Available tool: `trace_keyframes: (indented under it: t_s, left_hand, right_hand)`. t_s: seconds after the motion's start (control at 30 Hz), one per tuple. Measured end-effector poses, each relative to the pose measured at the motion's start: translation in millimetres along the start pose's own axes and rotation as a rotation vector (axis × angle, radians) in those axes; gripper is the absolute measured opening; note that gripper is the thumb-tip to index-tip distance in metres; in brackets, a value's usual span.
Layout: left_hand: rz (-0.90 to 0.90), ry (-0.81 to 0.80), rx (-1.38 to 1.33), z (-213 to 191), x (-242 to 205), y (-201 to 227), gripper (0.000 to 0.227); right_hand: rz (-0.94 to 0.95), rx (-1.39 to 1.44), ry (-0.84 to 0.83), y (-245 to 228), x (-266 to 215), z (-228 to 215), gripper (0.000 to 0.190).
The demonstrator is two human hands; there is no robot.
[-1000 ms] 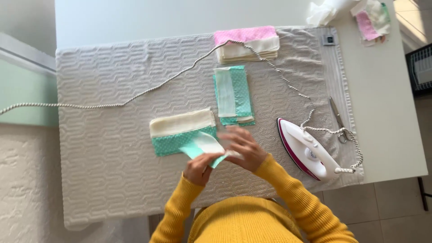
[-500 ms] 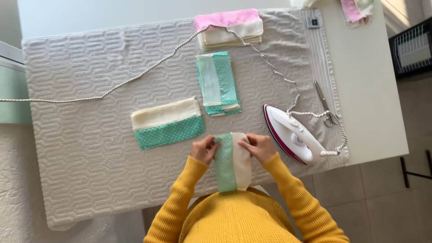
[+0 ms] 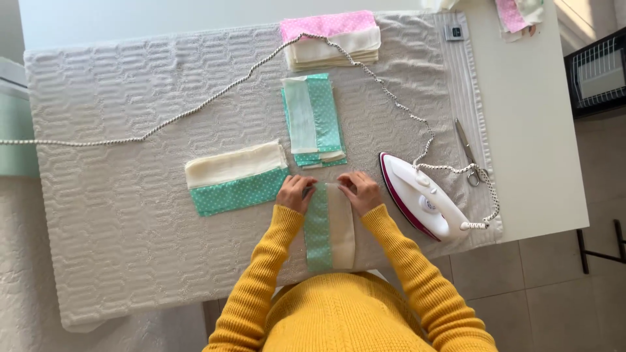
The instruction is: Ironing and folding pieces of fabric at a workbench.
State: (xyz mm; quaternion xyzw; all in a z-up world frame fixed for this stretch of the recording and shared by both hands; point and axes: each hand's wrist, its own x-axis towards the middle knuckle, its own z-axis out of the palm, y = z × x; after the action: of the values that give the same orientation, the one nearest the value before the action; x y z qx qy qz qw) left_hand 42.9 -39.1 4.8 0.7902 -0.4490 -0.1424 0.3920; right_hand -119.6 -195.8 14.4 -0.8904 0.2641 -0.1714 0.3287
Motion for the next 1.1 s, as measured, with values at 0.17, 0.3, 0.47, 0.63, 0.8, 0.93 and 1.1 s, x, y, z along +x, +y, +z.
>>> trace_keyframes:
  t_s: [0.17,0.3,0.47,0.63,0.8,0.93,1.1]
  left_hand:
    - [0.164,0.069,-0.011,1.9,-7.9,-8.7,0.015]
    - [0.253,0.147,0.029,1.6,-8.5,-7.0,0.010]
    - [0.347,0.175,0.142,5.7,-16.6,-10.8,0.017]
    - [0.424,0.140,0.218,5.9,-22.1,-16.8,0.023]
    - [0.463,0.116,0.294,9.9,-27.3,-21.5,0.027]
    - [0.467,0.123,0.355,10.2,-38.1,-11.0,0.031]
    - [0.376,0.080,0.500,11.3,-54.7,-2.5,0.041]
  right_hand:
    - [0.021,0.060,-0.002,-1.9,-12.1,-2.2,0.018]
    - [-0.152,-0.036,0.130,4.5,-21.1,2.9,0.011]
    - [-0.221,-0.117,0.131,15.2,-23.5,11.8,0.013]
    - [-0.245,-0.157,0.103,19.3,-25.3,13.5,0.017]
    - [-0.282,-0.164,0.107,17.7,-22.7,11.1,0.019]
    - [-0.311,-0.163,0.105,16.4,-22.2,7.6,0.020]
    - [-0.361,-0.203,0.110,12.5,-22.7,3.0,0.024]
